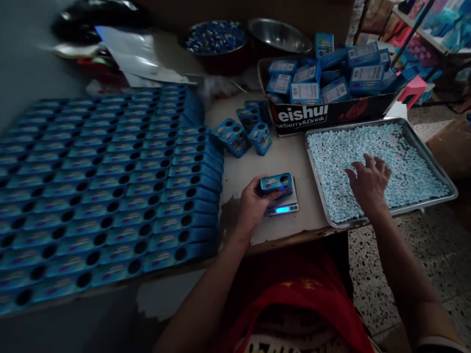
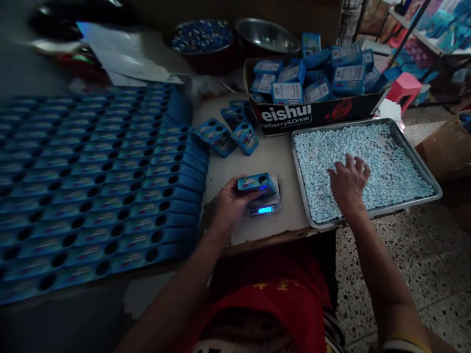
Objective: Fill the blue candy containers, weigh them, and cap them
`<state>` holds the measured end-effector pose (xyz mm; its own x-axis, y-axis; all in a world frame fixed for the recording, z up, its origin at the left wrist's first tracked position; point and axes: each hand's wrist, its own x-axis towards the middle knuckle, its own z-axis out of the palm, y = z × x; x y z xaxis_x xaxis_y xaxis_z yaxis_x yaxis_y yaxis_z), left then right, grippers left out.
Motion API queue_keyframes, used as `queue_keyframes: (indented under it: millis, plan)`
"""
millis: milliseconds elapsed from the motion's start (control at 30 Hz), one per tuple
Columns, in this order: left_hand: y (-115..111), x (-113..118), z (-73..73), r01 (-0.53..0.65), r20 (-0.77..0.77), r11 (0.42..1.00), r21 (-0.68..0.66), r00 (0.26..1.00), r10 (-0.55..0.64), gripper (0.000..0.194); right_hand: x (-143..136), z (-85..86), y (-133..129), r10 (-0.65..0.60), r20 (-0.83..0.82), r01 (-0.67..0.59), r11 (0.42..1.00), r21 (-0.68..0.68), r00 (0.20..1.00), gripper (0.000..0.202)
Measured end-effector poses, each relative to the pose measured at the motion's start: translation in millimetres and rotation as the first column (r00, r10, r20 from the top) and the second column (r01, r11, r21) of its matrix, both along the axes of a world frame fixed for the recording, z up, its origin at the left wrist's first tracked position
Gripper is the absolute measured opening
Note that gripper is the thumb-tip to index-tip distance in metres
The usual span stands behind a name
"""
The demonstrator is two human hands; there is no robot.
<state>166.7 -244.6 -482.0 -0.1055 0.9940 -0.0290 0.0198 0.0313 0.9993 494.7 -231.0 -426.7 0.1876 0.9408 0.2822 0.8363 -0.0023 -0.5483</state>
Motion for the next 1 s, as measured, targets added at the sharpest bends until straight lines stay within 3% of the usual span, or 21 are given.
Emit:
queue_keyframes:
  millis: [100, 233, 367, 500, 700, 1000]
  plan:
    - [-5, -5, 2.1, 0.005, -0.019, 1.0, 0.03, 1.0, -0.005, 0.066, 2, -4.6, -6, 0.123, 0.202, -0.111, 0.991, -0.069, 0.972, 0.041]
    - [-8, -17, 12.8, 0.022, -0.022, 0.993, 0.114, 1.0, -0.02, 0.076, 5, -8.4, -14, 0.139, 0.232, -0.133, 0.99, -0.039, 0.963, 0.042]
    - [-15, -32, 24.2, -0.026, -0.039, 0.985, 0.168, 0.999, 0.033, 0.068, 0, 3.7, -15, 0.186, 0.062, -0.181, 0.981, -0.067, 0.981, 0.029]
    - [-19, -35, 32.6, -0.054, -0.132, 0.972, 0.23, 0.987, 0.087, 0.055, -23, 20.3, -9, 0.171, -0.204, -0.188, 0.98, -0.064, 0.964, 0.018]
    - [-22, -32, 32.1, -0.085, -0.233, 0.952, 0.293, 0.96, 0.157, 0.067, -57, 26.6, 5, 0.168, -0.649, -0.255, 0.966, -0.041, 0.742, 0.024]
    - [-15, -19, 13.1, -0.053, -0.293, 0.972, 0.23, 0.948, 0.121, 0.07, -82, 13.9, 8, 0.073, -0.822, -0.308, 0.943, -0.129, 0.565, 0.034]
